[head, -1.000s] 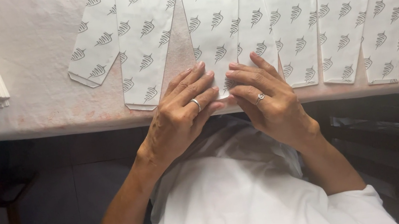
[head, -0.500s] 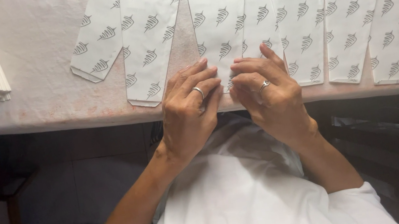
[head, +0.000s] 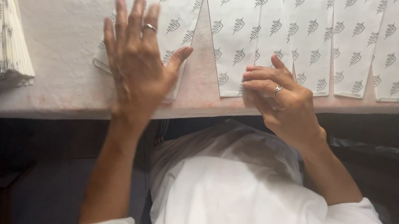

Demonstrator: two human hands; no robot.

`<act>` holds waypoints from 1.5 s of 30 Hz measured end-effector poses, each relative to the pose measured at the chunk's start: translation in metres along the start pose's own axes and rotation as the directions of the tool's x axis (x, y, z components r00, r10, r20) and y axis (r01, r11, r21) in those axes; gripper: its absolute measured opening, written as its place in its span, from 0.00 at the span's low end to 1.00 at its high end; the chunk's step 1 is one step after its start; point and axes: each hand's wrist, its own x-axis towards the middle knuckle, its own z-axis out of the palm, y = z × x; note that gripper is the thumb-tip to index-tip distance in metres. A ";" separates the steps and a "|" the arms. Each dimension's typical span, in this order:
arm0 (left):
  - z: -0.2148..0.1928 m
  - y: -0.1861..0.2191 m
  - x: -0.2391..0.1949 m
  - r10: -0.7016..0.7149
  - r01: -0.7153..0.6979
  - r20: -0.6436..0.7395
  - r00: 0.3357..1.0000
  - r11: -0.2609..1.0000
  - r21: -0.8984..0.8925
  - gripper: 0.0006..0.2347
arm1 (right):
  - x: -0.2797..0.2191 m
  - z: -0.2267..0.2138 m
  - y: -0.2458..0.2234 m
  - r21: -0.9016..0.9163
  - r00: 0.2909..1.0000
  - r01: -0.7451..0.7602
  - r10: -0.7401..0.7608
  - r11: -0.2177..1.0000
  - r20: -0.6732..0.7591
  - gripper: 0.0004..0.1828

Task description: The person assembles paper packaging by hand, applying glue from a bottle to the edges of paper sheets and folding them into sleeve-like shapes before stacking them.

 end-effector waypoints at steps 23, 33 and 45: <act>0.043 0.014 0.005 -0.032 0.004 0.201 0.979 0.990 0.141 0.34 | -0.003 0.001 0.003 -0.023 1.000 0.015 -0.015 1.000 0.006 0.10; 0.009 0.030 0.011 -0.193 0.133 0.381 0.904 0.975 0.178 0.36 | -0.001 -0.003 0.001 -0.082 0.997 0.055 -0.051 0.995 0.053 0.09; 0.019 -0.002 -0.001 -0.194 0.172 0.116 0.974 0.969 0.180 0.26 | 0.008 0.000 -0.013 0.006 0.998 0.064 -0.064 0.998 0.010 0.13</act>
